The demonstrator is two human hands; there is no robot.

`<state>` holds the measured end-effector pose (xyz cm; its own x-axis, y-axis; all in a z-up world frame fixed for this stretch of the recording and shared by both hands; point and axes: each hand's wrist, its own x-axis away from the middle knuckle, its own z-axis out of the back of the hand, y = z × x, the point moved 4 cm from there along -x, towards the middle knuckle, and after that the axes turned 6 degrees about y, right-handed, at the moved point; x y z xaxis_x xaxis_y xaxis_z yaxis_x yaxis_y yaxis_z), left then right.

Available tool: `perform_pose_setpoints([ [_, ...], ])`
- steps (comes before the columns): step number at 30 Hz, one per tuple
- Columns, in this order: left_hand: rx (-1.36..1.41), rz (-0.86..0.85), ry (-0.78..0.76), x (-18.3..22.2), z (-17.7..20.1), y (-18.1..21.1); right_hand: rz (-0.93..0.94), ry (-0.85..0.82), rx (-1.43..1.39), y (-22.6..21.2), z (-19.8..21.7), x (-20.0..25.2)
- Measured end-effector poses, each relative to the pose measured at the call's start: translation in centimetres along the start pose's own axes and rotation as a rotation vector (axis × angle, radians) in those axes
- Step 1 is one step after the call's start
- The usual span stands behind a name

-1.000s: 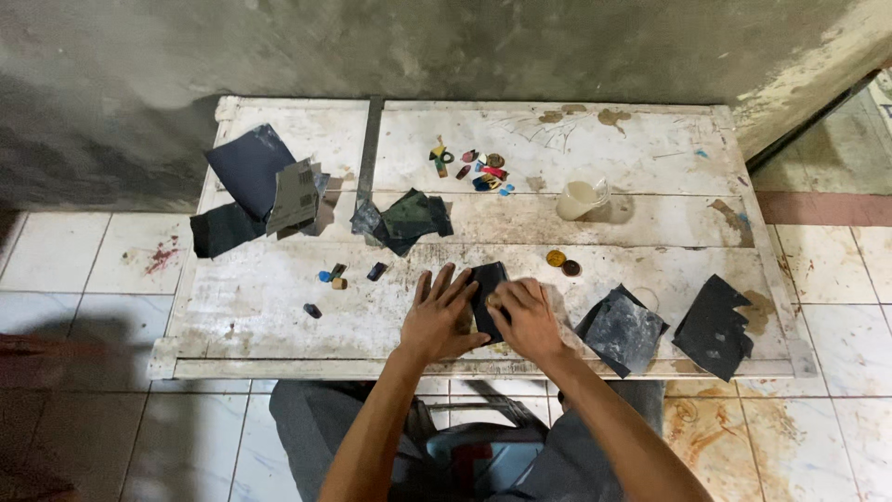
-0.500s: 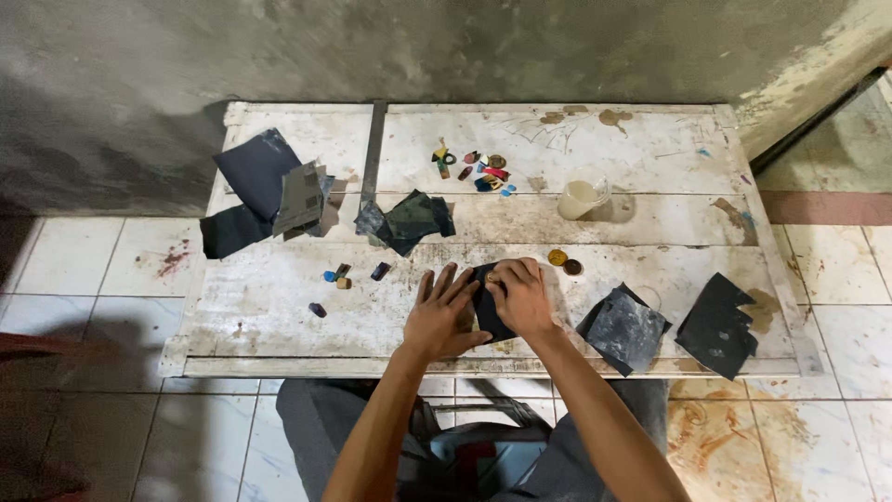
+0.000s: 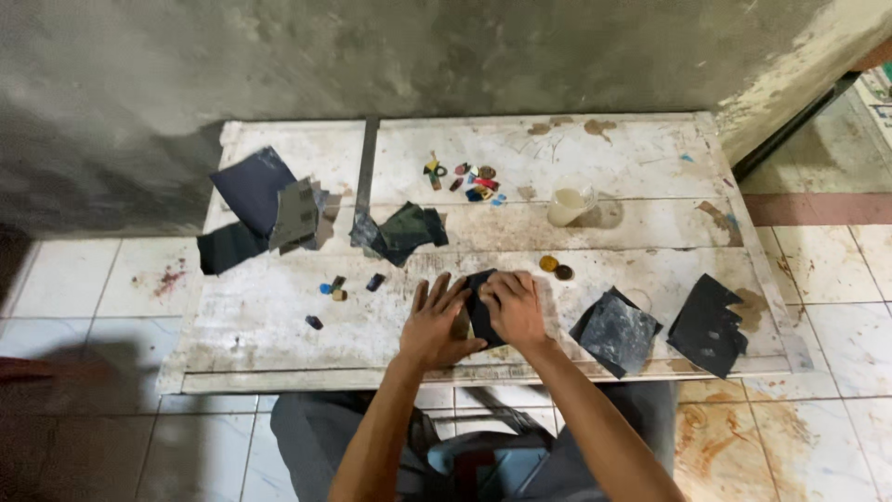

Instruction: The person sands small round stones using pieces of sandpaper. The person dips the stones into a small cup of water and continues to sand them by hand over the table.

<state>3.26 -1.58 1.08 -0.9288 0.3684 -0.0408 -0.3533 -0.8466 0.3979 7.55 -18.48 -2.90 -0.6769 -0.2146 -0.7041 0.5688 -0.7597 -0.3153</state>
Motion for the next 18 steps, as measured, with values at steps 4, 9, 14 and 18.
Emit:
perform_pose_setpoints([
  [4, -0.009, -0.031, 0.077, 0.5, 0.0, -0.2, -0.129, -0.079, -0.038, -0.6, 0.4, -2.1],
  [9, -0.019, 0.019, -0.007, 0.2, -0.1, 0.1, -0.037, -0.164, -0.095, -0.9, 1.0, 3.1],
  [14, -0.021, 0.016, -0.030, -0.5, 0.3, 0.3, 0.016, -0.183, -0.130, -3.2, 4.2, 2.8],
  [18, -0.003, 0.007, -0.001, -0.1, -0.1, 0.0, -0.009, -0.117, -0.040, -1.4, 1.5, 0.5],
])
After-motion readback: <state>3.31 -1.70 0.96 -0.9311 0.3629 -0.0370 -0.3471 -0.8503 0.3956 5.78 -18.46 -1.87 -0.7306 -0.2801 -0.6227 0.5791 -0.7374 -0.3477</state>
